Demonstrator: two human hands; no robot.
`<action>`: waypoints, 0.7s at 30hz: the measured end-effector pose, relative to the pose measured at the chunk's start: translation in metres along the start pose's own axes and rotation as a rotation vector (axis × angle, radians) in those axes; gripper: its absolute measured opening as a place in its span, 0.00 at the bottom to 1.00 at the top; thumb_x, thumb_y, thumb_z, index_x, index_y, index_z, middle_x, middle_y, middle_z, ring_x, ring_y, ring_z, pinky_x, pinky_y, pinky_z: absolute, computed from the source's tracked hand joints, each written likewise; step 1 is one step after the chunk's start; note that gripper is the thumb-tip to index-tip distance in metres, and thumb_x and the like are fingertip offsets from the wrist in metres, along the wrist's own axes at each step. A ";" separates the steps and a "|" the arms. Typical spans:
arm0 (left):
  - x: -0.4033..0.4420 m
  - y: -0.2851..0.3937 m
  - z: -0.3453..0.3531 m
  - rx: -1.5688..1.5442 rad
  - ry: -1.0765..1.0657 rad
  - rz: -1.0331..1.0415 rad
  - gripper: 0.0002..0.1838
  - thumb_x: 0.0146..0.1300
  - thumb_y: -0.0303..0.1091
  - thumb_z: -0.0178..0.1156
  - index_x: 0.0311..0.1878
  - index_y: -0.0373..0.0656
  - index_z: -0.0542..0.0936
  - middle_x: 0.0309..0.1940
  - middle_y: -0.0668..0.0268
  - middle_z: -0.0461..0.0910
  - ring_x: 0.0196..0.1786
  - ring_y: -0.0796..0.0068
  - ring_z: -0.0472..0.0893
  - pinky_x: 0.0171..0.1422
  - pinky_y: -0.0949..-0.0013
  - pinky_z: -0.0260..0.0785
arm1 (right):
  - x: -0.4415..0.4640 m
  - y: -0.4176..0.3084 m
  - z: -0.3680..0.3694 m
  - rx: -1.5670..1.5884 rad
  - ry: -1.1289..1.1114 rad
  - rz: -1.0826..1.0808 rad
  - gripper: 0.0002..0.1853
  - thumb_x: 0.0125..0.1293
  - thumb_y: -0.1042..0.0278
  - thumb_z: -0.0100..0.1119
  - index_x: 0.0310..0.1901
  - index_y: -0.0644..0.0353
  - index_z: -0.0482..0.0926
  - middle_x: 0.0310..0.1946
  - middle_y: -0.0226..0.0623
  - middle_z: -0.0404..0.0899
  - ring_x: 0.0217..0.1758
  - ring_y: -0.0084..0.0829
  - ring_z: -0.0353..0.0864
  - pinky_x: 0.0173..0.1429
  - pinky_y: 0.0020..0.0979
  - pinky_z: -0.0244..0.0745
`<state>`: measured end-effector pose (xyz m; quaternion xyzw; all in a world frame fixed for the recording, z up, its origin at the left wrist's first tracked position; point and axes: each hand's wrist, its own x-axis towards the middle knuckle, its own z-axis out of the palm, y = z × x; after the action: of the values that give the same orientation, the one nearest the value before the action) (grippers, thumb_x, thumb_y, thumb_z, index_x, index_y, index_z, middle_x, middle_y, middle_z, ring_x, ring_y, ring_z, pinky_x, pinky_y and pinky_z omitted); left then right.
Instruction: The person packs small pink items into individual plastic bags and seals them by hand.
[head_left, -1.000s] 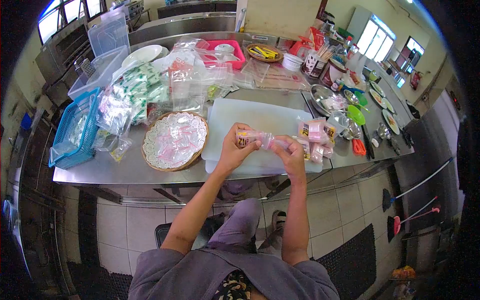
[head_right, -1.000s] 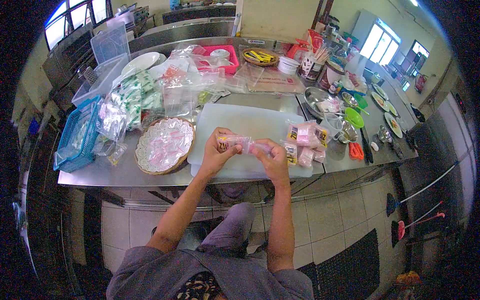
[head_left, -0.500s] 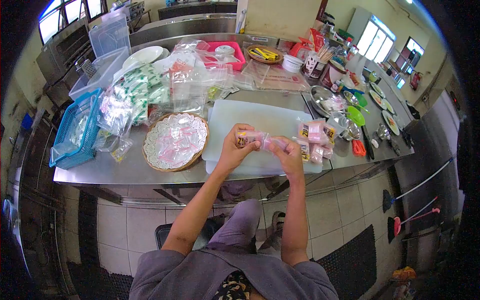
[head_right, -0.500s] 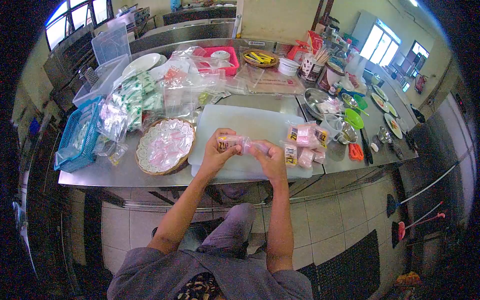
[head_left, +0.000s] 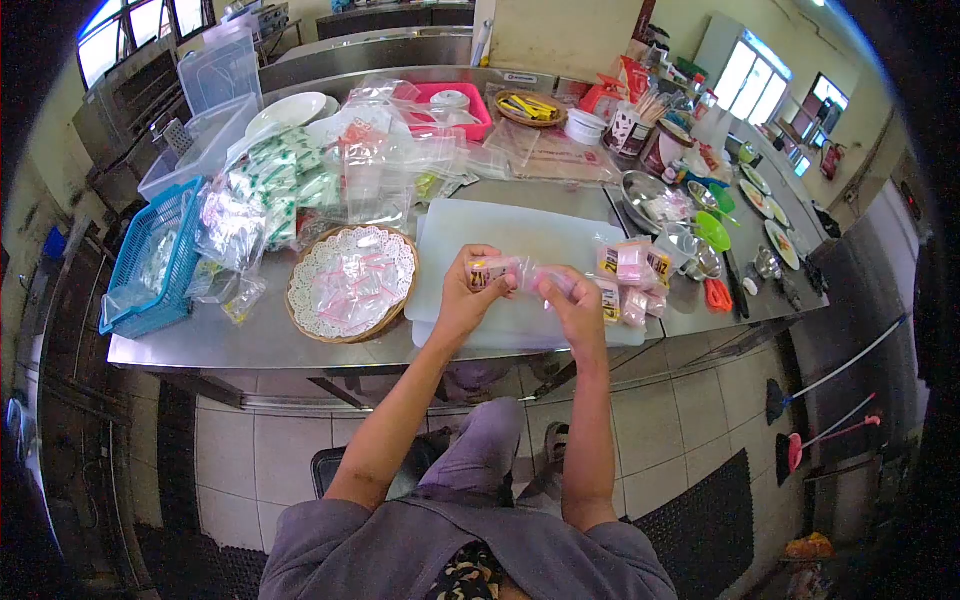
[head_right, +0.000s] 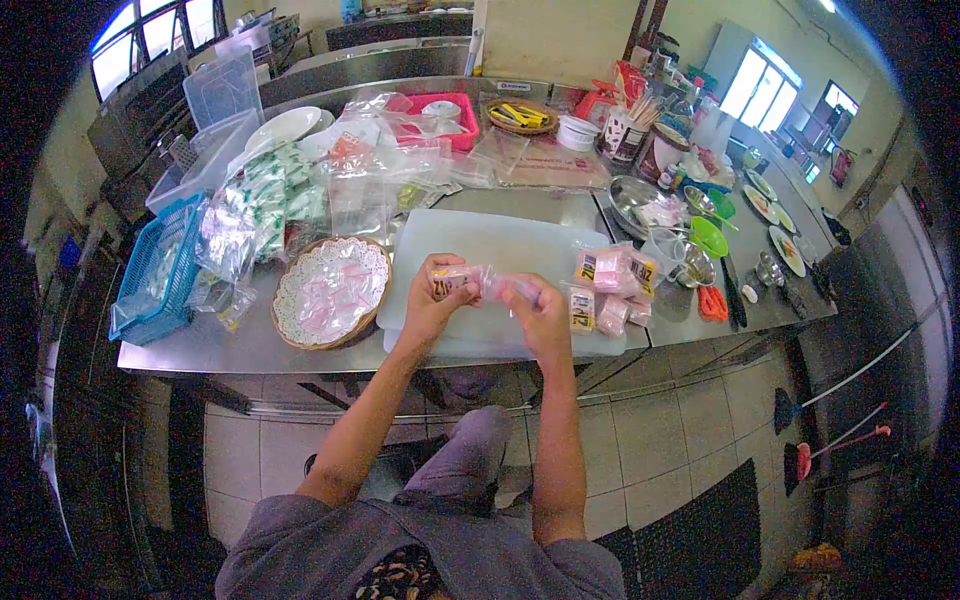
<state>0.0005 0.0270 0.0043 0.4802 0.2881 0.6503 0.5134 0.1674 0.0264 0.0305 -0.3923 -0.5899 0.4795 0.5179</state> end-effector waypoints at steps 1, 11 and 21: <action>0.001 -0.004 -0.002 0.014 0.018 0.019 0.19 0.55 0.25 0.63 0.48 0.40 0.67 0.38 0.65 0.75 0.37 0.77 0.77 0.42 0.74 0.75 | 0.001 0.001 0.001 0.026 0.051 -0.013 0.12 0.58 0.69 0.61 0.43 0.64 0.76 0.31 0.27 0.78 0.31 0.15 0.71 0.36 0.18 0.66; -0.002 0.006 0.010 0.084 0.262 0.121 0.21 0.54 0.29 0.65 0.47 0.41 0.65 0.32 0.68 0.73 0.33 0.83 0.74 0.36 0.81 0.67 | 0.009 0.020 0.001 -0.349 0.234 -0.104 0.11 0.54 0.75 0.60 0.40 0.61 0.74 0.34 0.33 0.78 0.34 0.21 0.76 0.40 0.23 0.71; 0.001 0.011 -0.006 0.369 0.306 0.199 0.20 0.54 0.28 0.66 0.45 0.40 0.66 0.31 0.69 0.71 0.31 0.85 0.72 0.33 0.80 0.65 | -0.001 0.010 0.004 -0.561 0.078 -0.170 0.16 0.52 0.74 0.60 0.44 0.61 0.71 0.41 0.46 0.78 0.47 0.45 0.77 0.51 0.38 0.70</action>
<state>-0.0091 0.0253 0.0122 0.4876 0.4275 0.6992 0.3010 0.1631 0.0273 0.0203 -0.4871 -0.7100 0.2371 0.4499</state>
